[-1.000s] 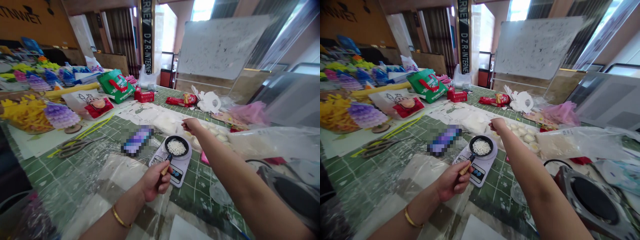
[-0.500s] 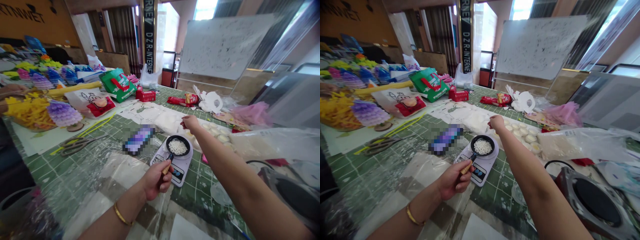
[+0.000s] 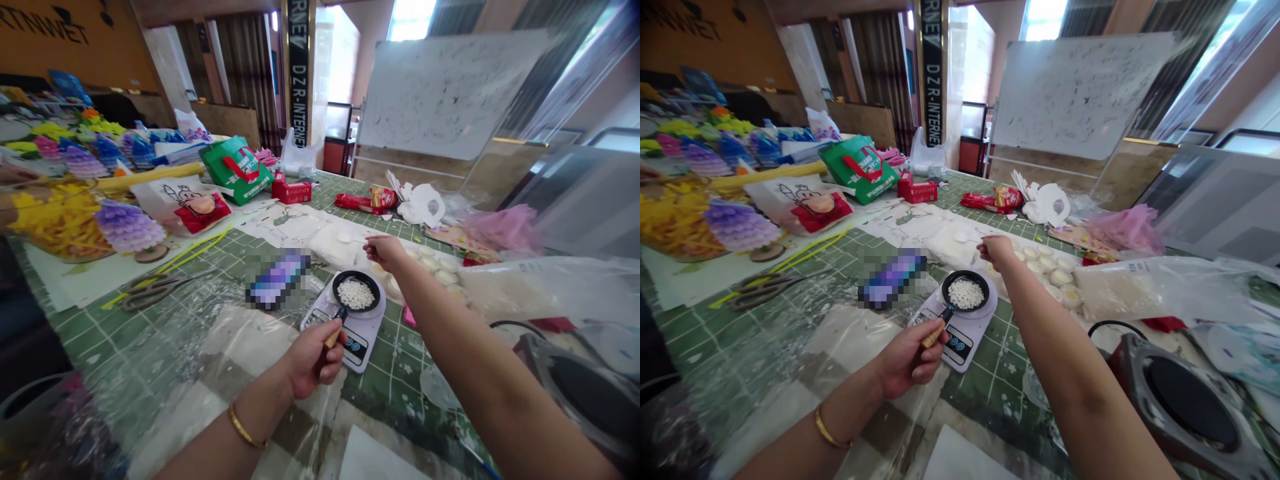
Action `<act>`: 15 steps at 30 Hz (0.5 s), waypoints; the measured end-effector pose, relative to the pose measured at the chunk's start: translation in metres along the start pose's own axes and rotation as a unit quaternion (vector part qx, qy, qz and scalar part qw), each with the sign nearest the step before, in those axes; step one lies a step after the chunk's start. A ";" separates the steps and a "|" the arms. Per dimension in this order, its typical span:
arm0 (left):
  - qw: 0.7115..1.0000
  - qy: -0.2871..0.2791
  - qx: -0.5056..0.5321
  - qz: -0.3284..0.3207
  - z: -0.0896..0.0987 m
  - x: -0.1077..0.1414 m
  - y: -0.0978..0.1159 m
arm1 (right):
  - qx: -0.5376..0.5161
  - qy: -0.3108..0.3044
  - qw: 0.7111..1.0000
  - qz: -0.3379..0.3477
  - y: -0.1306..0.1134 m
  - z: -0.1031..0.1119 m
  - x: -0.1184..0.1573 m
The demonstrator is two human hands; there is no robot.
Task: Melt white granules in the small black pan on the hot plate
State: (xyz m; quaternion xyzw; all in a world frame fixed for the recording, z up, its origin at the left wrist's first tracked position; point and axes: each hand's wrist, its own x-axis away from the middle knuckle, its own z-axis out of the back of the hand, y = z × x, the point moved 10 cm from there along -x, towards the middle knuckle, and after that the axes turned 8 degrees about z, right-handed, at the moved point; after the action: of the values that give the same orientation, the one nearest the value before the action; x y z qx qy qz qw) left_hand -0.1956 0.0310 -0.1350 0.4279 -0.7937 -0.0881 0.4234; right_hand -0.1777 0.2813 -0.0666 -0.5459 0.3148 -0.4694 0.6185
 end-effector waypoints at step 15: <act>0.999 0.025 -0.030 0.022 0.004 0.006 -0.002 | 0.190 0.002 0.972 0.140 -0.039 0.045 0.127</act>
State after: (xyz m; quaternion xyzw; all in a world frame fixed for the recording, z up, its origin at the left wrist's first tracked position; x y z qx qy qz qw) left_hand -0.1989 0.0242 -0.1350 0.3993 -0.7894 -0.0915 0.4571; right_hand -0.1007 0.1819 -0.0035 -0.3680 0.2942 -0.4301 0.7701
